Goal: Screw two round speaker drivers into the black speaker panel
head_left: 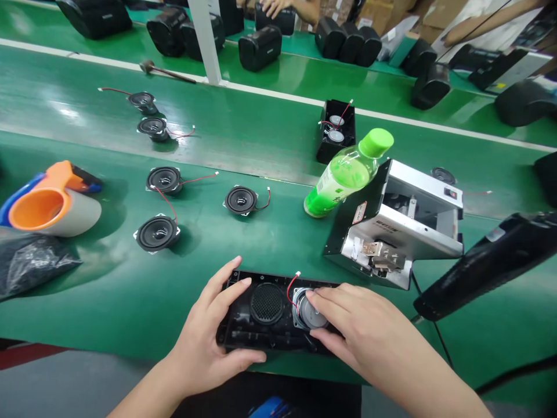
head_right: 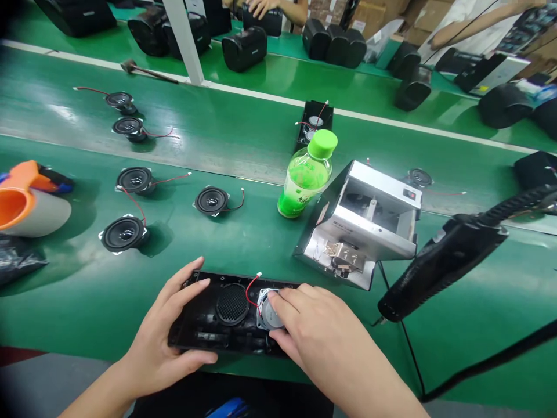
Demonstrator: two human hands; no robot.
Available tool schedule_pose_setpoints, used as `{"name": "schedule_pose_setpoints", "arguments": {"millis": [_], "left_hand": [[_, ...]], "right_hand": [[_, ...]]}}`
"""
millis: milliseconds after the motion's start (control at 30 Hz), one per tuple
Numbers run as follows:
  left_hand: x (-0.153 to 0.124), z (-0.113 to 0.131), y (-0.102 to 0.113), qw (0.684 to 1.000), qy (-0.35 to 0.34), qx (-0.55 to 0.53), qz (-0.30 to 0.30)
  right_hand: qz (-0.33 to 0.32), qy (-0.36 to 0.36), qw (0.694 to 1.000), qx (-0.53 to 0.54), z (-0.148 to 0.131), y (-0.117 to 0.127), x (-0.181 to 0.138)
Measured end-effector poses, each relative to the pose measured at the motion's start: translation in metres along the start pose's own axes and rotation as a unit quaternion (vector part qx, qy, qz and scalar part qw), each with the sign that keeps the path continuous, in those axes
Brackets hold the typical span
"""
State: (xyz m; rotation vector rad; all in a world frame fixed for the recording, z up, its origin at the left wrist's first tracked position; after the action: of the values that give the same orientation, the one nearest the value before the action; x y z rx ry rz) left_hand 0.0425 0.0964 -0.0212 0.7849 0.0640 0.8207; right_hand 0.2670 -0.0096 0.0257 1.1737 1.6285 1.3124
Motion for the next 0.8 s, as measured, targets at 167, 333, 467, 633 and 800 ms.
{"name": "schedule_pose_setpoints", "arguments": {"millis": [167, 333, 467, 633, 800], "left_hand": [[0.0002, -0.0008, -0.0007, 1.000, 0.001, -0.005, -0.003], [0.0000, 0.0003, -0.0001, 1.000, -0.010, -0.007, 0.004], [0.0018, 0.0005, 0.0002, 1.000, -0.014, -0.008, 0.006], [0.0010, -0.0008, -0.0007, 1.000, -0.018, -0.005, 0.010], [0.0002, -0.0009, -0.0010, 1.000, -0.019, -0.010, 0.010]], "right_hand": [[-0.011, -0.009, 1.000, 0.004, 0.0002, 0.0005, 0.0013], [-0.005, -0.004, 1.000, 0.004, -0.0002, -0.0012, 0.0002], [-0.002, 0.011, 1.000, 0.014, 0.0016, -0.0041, -0.0003], [-0.010, 0.021, 1.000, 0.016, 0.0031, -0.0068, 0.0011], [0.000, 0.032, 0.999, 0.024, 0.0036, -0.0041, 0.0018]]}}
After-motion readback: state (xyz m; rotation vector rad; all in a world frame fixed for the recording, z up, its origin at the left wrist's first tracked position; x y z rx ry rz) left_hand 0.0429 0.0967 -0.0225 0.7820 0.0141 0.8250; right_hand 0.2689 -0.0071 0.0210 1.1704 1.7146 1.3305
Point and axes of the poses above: each hand's wrist, its own x-axis towards the middle knuckle, its own y-axis out of the back of the hand, z = x × y, the point moved 7 cm from there along x, towards the middle knuckle, and after that the axes turned 5 degrees about y, right-handed, at the moved point
